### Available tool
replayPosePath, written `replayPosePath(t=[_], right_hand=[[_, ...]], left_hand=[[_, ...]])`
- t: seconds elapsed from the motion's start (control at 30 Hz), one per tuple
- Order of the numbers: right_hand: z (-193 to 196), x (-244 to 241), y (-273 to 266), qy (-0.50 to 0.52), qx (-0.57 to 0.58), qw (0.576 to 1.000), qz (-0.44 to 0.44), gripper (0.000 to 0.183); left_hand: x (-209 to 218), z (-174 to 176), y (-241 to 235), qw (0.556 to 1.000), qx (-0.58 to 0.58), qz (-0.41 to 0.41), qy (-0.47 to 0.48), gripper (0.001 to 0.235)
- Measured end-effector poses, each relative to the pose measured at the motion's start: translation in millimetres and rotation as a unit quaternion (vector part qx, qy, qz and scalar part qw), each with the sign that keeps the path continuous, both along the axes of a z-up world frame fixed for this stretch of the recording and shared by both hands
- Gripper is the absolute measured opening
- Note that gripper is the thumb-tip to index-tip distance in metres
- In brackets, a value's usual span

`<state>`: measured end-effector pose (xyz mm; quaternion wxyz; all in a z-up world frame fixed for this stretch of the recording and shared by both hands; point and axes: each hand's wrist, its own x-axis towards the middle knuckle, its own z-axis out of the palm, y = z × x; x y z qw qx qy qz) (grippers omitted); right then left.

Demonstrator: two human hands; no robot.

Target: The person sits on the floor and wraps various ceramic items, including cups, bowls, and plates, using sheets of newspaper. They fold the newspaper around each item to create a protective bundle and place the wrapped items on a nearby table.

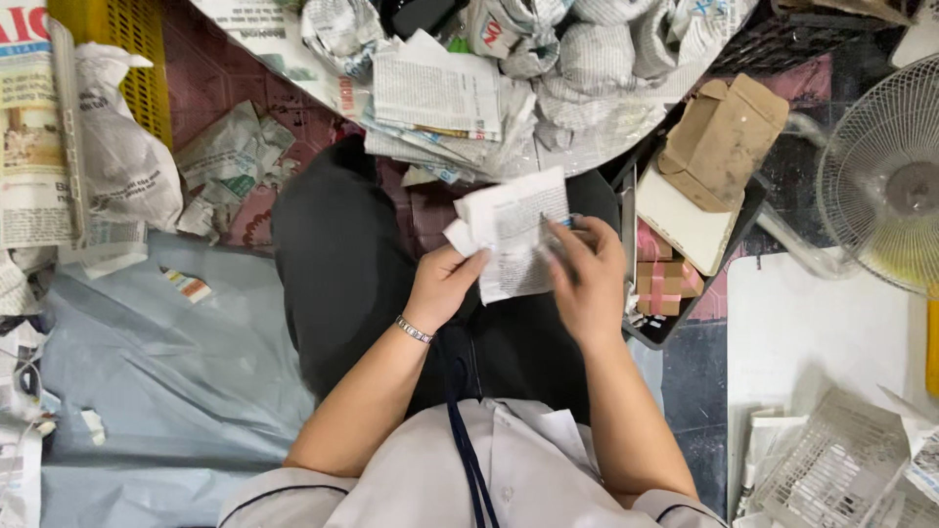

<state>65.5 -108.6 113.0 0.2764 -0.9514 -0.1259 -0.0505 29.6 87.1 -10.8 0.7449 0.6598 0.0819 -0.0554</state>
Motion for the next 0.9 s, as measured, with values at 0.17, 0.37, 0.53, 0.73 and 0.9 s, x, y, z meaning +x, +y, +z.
replayPosePath(t=[0.17,0.37,0.53,0.73,0.9], right_hand=[[-27.5,-32.7,-29.5,-0.004,0.1,0.977,0.188,0.056],[-97.8,-78.0,-48.7,0.379,0.509,0.773,0.012,0.057],[-120.8,-81.7,-70.0,0.389,0.571,0.718,-0.081,0.05],[-115.8,-74.0,-92.0,0.199,0.339,0.892,-0.222,0.043],[-108.2,-73.2,-93.4,0.147,0.316,0.909,-0.228,0.04]], left_hand=[[0.9,47.8,-9.8,0.932,0.231,-0.093,-0.264,0.022],[-6.8,68.1,-25.9,0.893,0.268,-0.187,-0.31,0.023],[-9.7,54.0,-22.5,0.916,0.204,-0.197,-0.284,0.024],[-20.9,50.7,-17.1,0.93,0.307,-0.019,-0.203,0.023],[-28.8,72.5,-29.6,0.73,0.539,-0.039,-0.419,0.044]])
